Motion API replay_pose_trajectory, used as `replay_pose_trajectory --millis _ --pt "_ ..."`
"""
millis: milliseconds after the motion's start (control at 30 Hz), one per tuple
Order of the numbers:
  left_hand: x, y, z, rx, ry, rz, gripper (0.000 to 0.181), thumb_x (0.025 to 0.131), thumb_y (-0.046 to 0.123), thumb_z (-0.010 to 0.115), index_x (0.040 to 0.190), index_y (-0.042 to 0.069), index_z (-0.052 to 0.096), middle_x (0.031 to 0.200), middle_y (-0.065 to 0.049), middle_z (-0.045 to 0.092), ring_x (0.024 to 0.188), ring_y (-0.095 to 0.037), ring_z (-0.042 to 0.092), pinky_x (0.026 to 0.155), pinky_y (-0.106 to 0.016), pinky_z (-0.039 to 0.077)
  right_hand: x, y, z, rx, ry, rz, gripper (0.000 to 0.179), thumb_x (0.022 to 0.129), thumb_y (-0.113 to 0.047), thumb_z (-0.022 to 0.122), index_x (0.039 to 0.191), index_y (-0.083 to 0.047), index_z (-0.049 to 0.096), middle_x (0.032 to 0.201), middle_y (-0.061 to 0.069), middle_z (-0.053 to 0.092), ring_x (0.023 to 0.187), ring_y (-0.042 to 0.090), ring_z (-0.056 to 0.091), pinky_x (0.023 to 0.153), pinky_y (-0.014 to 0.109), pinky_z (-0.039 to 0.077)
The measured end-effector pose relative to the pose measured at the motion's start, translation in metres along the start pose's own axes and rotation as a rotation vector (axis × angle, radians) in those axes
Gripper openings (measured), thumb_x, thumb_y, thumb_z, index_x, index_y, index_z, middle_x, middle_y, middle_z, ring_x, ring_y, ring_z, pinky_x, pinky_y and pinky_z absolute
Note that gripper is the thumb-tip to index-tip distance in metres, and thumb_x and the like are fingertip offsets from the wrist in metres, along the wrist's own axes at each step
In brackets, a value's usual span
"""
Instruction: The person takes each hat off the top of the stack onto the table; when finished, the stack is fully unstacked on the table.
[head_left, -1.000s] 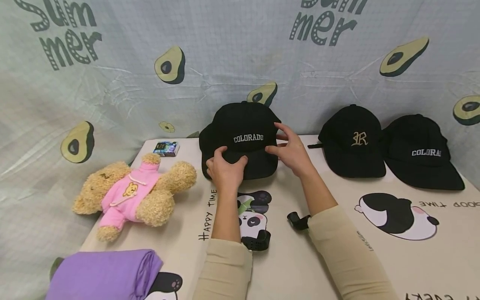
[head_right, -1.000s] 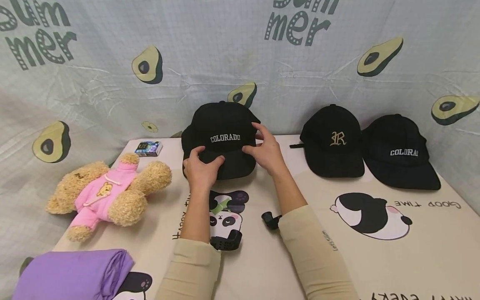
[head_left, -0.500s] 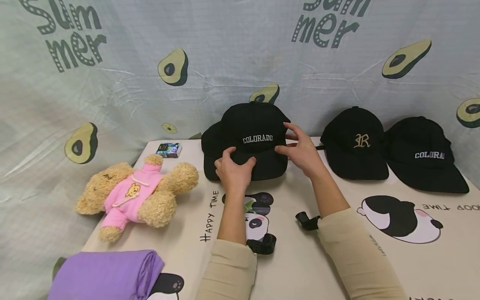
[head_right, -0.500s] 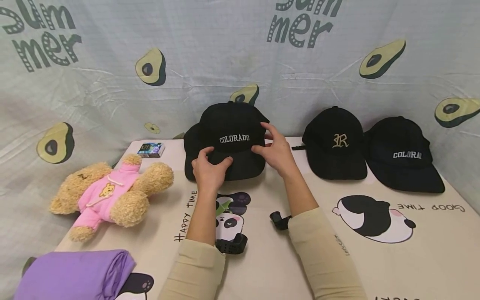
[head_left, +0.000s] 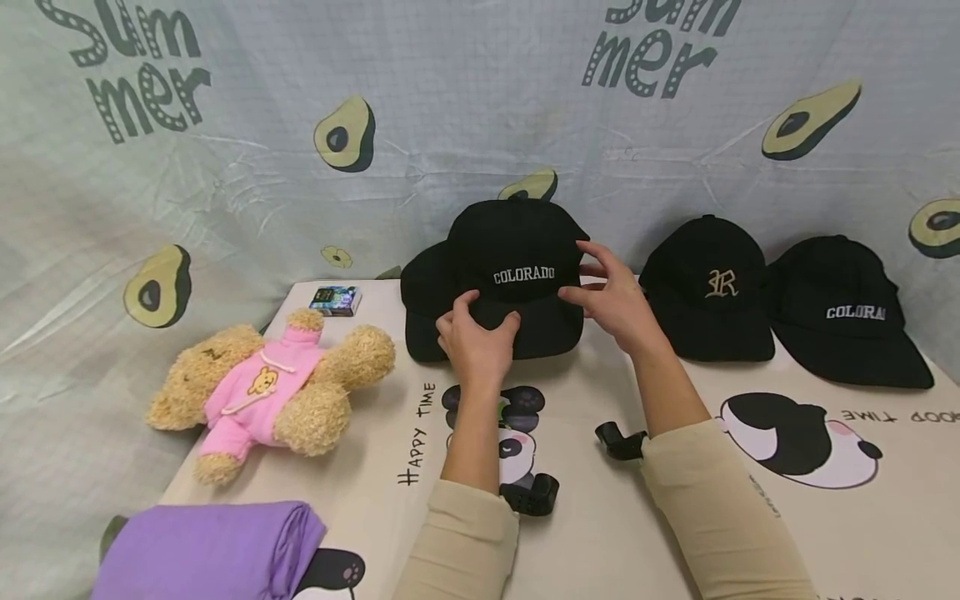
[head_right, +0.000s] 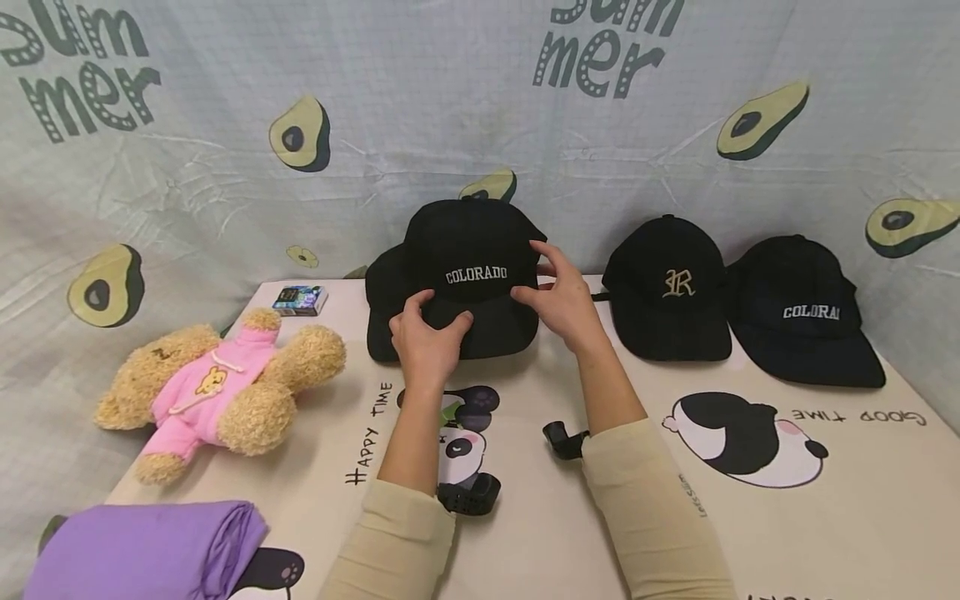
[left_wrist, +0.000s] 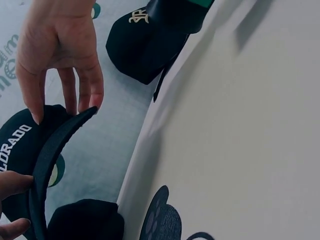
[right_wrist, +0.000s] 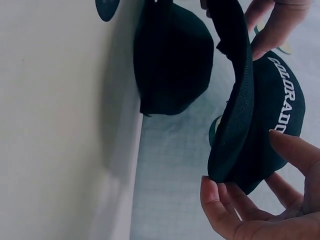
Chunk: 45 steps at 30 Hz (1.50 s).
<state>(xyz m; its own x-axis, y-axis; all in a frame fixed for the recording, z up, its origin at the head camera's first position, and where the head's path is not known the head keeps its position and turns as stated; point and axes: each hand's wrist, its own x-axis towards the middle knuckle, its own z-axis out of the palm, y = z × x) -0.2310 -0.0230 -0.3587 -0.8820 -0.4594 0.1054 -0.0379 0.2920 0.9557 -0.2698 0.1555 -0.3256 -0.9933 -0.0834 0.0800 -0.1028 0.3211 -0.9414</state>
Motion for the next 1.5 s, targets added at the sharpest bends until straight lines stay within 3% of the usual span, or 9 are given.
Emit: replay_pose_trajectory --millis 467,933,1500 --pt "-0.004 0.000 0.005 -0.023 -0.020 0.006 0.066 0.082 0.024 0.085 0.142 0.017 0.058 0.145 -0.019 0.044 0.135 -0.038 0.041 0.110 -0.054 0.041 -0.002 0.001 -0.008 -0.015 0.019 -0.005 0.078 0.096 -0.016 0.070 0.163 -0.026 0.032 0.160 0.017 0.042 0.136 0.038 0.053 0.105 0.056 0.050" --pt "-0.010 0.003 0.013 -0.024 -0.150 -0.002 0.070 0.085 0.019 0.083 0.148 0.013 0.055 0.150 -0.016 0.043 0.141 -0.035 0.040 0.114 -0.052 0.042 -0.007 0.008 -0.027 -0.007 0.052 0.015 0.075 0.098 -0.020 0.069 0.163 -0.026 0.032 0.162 0.017 0.041 0.142 0.037 0.049 0.106 0.057 0.050" --pt "-0.016 0.001 0.023 -0.061 -0.214 0.087 0.065 0.086 0.016 0.081 0.147 0.013 0.057 0.155 -0.013 0.042 0.144 -0.034 0.041 0.118 -0.051 0.039 -0.010 0.008 -0.046 0.045 0.085 0.054 0.071 0.101 -0.024 0.066 0.163 -0.030 0.032 0.164 0.014 0.036 0.139 0.035 0.049 0.107 0.053 0.050"
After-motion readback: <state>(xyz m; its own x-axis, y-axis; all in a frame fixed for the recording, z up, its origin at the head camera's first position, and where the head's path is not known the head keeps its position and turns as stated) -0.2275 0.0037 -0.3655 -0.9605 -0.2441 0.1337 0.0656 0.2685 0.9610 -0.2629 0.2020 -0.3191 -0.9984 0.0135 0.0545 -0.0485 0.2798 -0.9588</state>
